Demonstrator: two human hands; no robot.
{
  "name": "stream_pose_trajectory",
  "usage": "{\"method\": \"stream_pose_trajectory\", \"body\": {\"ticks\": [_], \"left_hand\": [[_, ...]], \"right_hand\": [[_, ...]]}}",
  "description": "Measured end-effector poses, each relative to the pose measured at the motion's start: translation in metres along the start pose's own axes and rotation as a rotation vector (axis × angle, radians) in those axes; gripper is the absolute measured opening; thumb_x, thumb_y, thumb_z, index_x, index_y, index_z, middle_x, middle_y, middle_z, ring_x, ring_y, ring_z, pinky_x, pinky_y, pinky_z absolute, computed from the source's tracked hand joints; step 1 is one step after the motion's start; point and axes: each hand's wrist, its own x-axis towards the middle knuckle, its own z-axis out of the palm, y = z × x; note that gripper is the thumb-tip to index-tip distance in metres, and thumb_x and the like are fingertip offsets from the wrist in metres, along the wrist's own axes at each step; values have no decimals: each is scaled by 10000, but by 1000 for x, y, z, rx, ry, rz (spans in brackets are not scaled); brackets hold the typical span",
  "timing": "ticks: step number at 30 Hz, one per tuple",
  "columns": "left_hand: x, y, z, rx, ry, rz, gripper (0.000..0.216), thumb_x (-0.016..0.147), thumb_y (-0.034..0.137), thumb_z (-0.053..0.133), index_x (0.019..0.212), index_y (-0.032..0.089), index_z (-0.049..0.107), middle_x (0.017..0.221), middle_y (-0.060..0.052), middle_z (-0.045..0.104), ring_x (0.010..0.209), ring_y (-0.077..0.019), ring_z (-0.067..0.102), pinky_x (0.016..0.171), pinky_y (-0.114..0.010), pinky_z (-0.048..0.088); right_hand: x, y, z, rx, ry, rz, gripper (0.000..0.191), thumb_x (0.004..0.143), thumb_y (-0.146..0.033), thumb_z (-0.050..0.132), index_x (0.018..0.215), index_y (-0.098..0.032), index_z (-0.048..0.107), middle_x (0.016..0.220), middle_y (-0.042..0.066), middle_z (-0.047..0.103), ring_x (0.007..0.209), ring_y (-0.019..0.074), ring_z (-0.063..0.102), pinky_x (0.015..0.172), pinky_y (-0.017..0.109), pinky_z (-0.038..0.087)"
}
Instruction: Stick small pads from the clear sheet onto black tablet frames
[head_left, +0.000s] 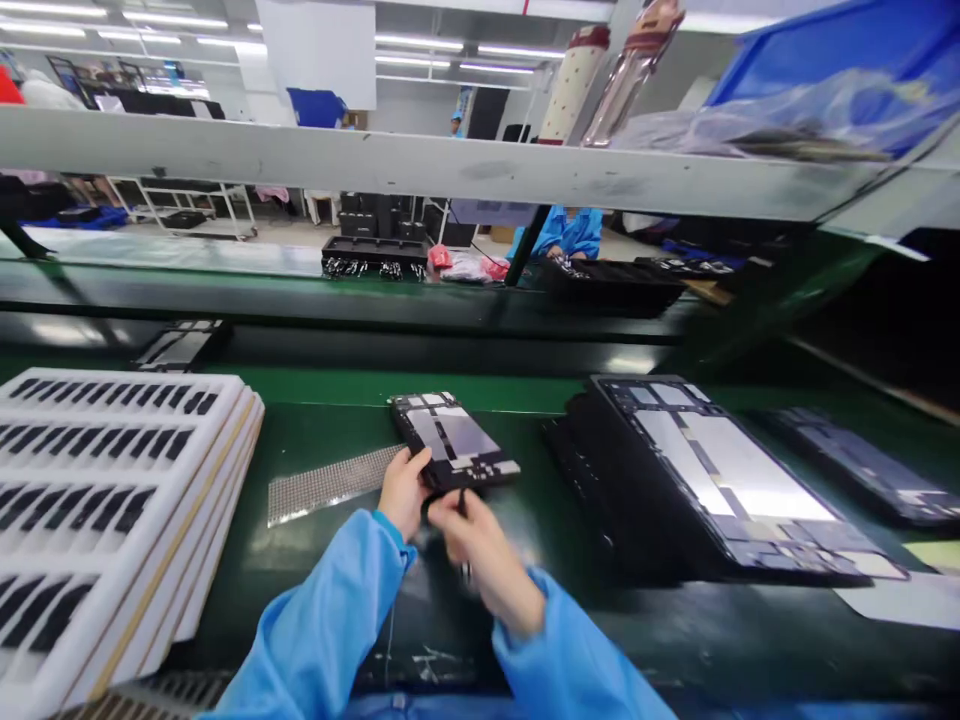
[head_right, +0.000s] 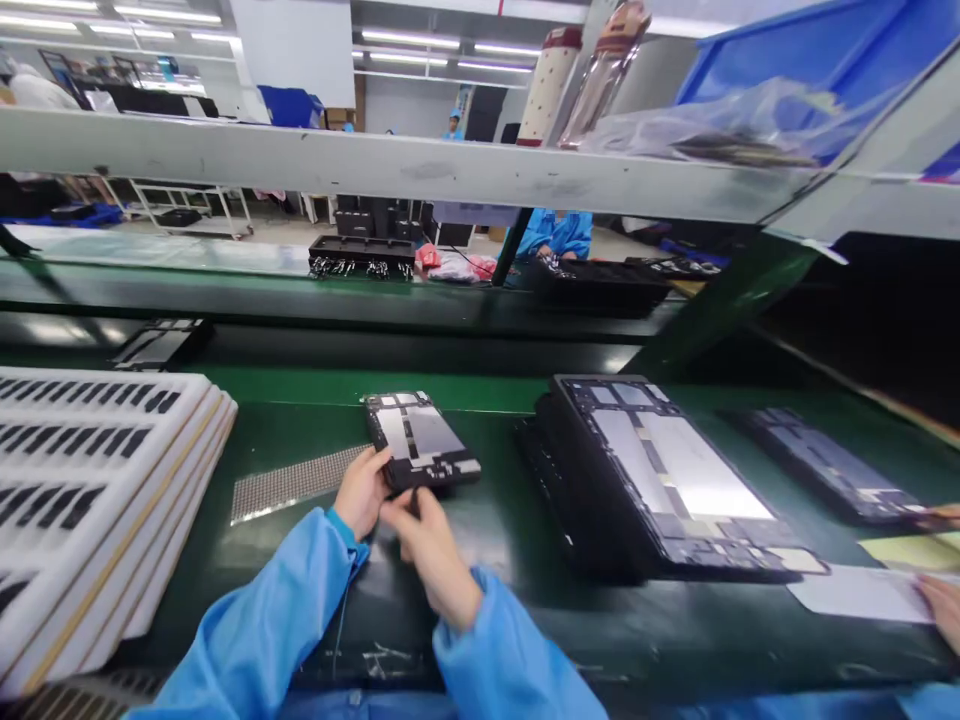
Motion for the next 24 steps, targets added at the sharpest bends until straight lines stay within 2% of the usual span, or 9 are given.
{"method": "stream_pose_trajectory", "body": {"ticks": [3,5,8,10,13,16,19,21,24], "left_hand": [[-20,0,-14,-32,-110,-78,477,1095,467,762,1470,181,685,1458,-134,711,1254,-280,738,1066,-509,672],[-37,-1,-29,3,-218,-115,471,1092,468,766,1456,177,694,1449,-131,716,1245,-279,740,1057,-502,674],[-55,-5,-46,143,-389,-163,454,1086,468,774,1423,171,714,1421,-121,730,1209,-272,749,1022,-473,683],[-61,-6,-50,282,-485,-179,441,1085,463,776,1411,171,720,1404,-117,737,1183,-263,754,997,-455,689],[-57,0,-50,539,-550,-118,412,1097,459,762,1399,182,725,1405,-116,737,1189,-259,752,1016,-458,687],[-33,18,-48,834,-448,40,410,1105,456,749,1423,200,717,1472,-130,711,1271,-274,729,1096,-503,661],[-3,31,-46,1104,-276,176,473,1097,457,759,1484,196,685,1525,-142,681,1329,-299,710,1128,-543,646],[7,31,-46,1255,-221,215,488,1094,460,763,1492,190,679,1518,-142,684,1326,-302,713,1123,-546,648],[-2,24,-52,1427,-281,220,451,1098,457,760,1452,185,698,1465,-133,712,1276,-283,732,1093,-520,662]], "right_hand": [[-96,21,-20,1,-340,-10,519,776,-880,650,745,-362,626,554,-53,422,459,186,355,477,335,359],[-140,24,-53,28,-467,-3,526,856,-870,556,729,-378,696,643,6,530,509,203,440,536,377,398],[-172,29,-98,98,-463,-3,603,933,-848,440,743,-411,809,790,131,645,637,284,580,636,490,457],[-176,36,-112,104,-364,23,619,916,-862,429,703,-447,836,682,132,564,631,324,555,656,523,422],[-166,43,-111,129,-198,96,625,843,-934,494,627,-445,819,575,93,422,547,294,426,597,469,320],[-146,44,-100,246,-46,78,661,835,-967,574,630,-379,794,536,71,433,524,247,387,564,409,289],[-126,42,-89,421,106,-51,651,847,-941,713,698,-312,782,522,26,470,535,210,443,556,367,372],[-117,41,-86,496,117,-112,602,843,-878,818,784,-278,800,539,7,534,546,185,499,555,330,434],[-109,36,-87,520,41,-140,398,852,-621,983,984,-272,846,666,3,688,604,150,609,577,268,516]]}}
